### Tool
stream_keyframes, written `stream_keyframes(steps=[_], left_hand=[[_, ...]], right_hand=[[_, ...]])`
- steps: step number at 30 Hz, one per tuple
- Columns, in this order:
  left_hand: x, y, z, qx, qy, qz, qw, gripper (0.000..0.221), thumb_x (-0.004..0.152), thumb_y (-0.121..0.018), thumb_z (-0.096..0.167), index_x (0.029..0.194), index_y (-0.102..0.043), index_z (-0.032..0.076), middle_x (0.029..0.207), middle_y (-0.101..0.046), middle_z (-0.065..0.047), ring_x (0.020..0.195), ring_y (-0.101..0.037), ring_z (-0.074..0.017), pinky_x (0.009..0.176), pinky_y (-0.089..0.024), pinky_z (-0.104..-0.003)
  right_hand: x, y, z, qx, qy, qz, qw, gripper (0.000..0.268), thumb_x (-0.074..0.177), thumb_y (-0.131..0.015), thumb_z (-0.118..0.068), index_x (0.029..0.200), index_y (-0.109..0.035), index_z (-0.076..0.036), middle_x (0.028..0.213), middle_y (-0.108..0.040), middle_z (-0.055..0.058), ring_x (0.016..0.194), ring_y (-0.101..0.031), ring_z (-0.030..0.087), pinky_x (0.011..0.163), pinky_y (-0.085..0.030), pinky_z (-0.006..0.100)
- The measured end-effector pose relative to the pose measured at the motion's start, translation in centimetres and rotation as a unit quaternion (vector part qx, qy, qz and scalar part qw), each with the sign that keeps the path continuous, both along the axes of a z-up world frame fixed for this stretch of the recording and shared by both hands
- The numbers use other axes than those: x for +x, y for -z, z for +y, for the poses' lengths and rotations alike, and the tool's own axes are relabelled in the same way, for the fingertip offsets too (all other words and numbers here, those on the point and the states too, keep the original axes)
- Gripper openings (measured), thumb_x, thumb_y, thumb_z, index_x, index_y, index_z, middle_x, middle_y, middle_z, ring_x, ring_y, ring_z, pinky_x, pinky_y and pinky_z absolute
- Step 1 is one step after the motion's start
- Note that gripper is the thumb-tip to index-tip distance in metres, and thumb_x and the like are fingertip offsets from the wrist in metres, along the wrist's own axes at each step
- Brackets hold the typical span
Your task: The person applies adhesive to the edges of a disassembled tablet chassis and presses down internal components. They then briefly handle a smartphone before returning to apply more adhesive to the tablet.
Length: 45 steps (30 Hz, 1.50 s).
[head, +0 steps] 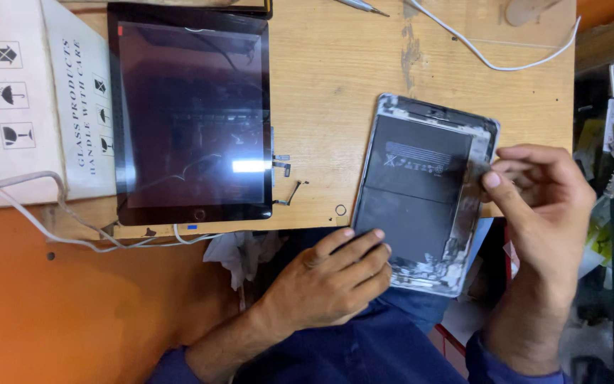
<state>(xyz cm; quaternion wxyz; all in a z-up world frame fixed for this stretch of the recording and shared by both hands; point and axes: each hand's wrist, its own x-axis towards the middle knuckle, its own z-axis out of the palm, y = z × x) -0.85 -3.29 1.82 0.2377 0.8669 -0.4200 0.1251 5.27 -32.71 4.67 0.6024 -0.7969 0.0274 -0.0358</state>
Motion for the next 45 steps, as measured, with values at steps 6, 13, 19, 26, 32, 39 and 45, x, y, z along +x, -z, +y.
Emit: stream_keyframes(steps=[6,13,19,26,32,39,45], left_hand=[[0.8,-0.5,-1.6,0.056,-0.047,-0.040,0.997,0.032,0.097,-0.065,0.029,0.126,-0.066,0.016,0.127,-0.065,-0.001,0.133,-0.056,-0.0194,0.117,-0.030,-0.037],[0.9,0.0,-3.1,-0.008,-0.042,0.006,0.999,0.012,0.102,-0.062,0.021,0.106,-0.063,0.009,0.137,-0.065,-0.014,0.137,-0.058,-0.0269,0.117,-0.044,-0.039],[0.0,0.2,-5.1,-0.003,-0.086,0.023,0.996,0.018,0.104,-0.061,0.025,0.109,-0.063,0.008,0.138,-0.064,-0.018,0.138,-0.057,-0.0332,0.120,-0.043,-0.043],[0.3,1.1,-4.7,0.022,-0.056,-0.012,0.998,0.039,0.103,-0.057,0.027,0.137,-0.062,0.009,0.140,-0.062,-0.015,0.138,-0.055,-0.0351,0.122,-0.041,-0.044],[0.6,1.8,-4.8,0.008,-0.058,-0.029,0.998,0.033,0.107,-0.056,0.026,0.136,-0.064,0.011,0.140,-0.063,-0.011,0.140,-0.056,-0.0322,0.124,-0.041,-0.042],[0.8,1.9,-4.5,-0.001,-0.048,-0.030,0.998,0.034,0.107,-0.055,0.026,0.134,-0.065,0.010,0.137,-0.065,-0.011,0.138,-0.057,-0.0330,0.122,-0.042,-0.042],[0.7,2.0,-4.6,-0.002,-0.049,-0.036,0.998,0.034,0.106,-0.055,0.026,0.134,-0.065,0.010,0.136,-0.065,-0.011,0.137,-0.057,-0.0331,0.122,-0.042,-0.042]], right_hand=[[6.6,0.8,2.0,0.010,-0.040,0.040,0.998,0.029,0.096,-0.073,0.009,0.121,-0.059,0.004,0.106,-0.069,0.009,0.095,-0.070,0.013,0.080,-0.064,0.028],[10.7,0.8,5.7,-0.124,-0.033,0.042,0.991,0.019,0.097,-0.075,0.002,0.114,-0.067,0.005,0.099,-0.074,0.008,0.084,-0.073,0.010,0.073,-0.065,0.026],[10.6,-0.1,7.3,-0.163,-0.020,0.026,0.986,0.023,0.095,-0.077,0.000,0.116,-0.069,0.003,0.092,-0.073,0.008,0.077,-0.071,0.008,0.066,-0.061,0.023],[10.9,-0.5,8.4,-0.205,-0.016,0.026,0.978,0.014,0.096,-0.080,-0.003,0.107,-0.074,0.002,0.086,-0.075,0.005,0.071,-0.069,0.007,0.061,-0.058,0.022],[11.4,0.7,7.6,-0.186,-0.051,0.033,0.981,0.014,0.096,-0.082,-0.003,0.106,-0.073,0.002,0.086,-0.074,0.005,0.069,-0.066,0.006,0.061,-0.054,0.020],[11.5,1.5,6.5,-0.203,-0.084,0.022,0.975,0.013,0.096,-0.082,-0.002,0.107,-0.074,0.001,0.086,-0.075,0.004,0.070,-0.067,0.006,0.064,-0.054,0.021],[11.7,1.2,6.0,-0.207,-0.109,0.020,0.972,0.015,0.095,-0.083,-0.002,0.107,-0.075,0.000,0.086,-0.074,0.004,0.072,-0.066,0.006,0.066,-0.055,0.022]])
